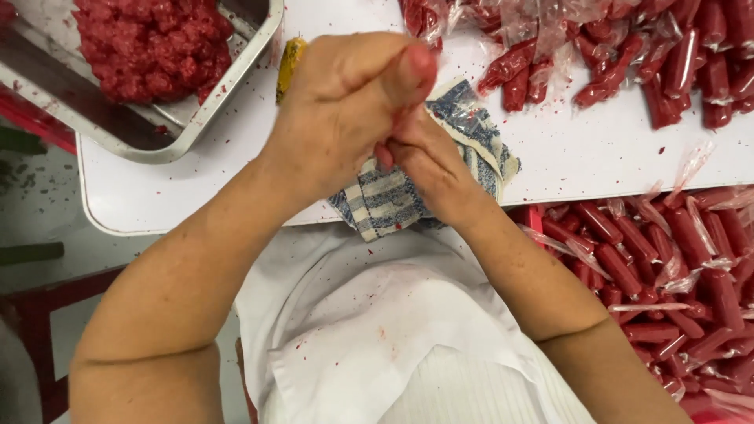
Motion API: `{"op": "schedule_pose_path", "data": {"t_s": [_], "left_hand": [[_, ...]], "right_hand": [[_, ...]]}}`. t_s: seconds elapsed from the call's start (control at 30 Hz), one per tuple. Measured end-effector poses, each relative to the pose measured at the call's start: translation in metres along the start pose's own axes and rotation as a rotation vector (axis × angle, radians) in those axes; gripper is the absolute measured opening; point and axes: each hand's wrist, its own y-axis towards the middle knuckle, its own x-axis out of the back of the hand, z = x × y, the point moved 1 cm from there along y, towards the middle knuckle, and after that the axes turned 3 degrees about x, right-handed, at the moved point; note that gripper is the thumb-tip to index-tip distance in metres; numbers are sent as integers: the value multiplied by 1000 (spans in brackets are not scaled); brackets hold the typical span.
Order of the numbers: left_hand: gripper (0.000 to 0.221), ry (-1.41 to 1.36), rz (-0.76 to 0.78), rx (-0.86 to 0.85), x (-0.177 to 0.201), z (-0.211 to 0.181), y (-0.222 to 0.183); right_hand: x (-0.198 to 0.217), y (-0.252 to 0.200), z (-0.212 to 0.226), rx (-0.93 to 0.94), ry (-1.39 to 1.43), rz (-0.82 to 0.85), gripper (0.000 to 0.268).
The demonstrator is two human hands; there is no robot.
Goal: Wiping and sorting sausages on a production table for packaging
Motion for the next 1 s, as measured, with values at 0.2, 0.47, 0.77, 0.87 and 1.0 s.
{"op": "schedule_pose_path", "data": {"t_s": [0.2,0.47,0.77,0.87,1.0], "left_hand": [[21,119,11,-114,9,21,-43],[44,-677,-158,1077,-3,102,-149],[18,-621,-76,951,-39,148,-198],[19,-45,97,467,-20,83,-165],[21,663,179,-279,1,37,-127]], "right_hand": [[4,-14,-29,168,-264,125,24],[-47,-46,-63,513,-885,-33,11],[-29,-62,-55,515,-670,319,20],[-3,-51,-12,444,-348,531,30],[19,-46,5,54,304,577,12]]}}
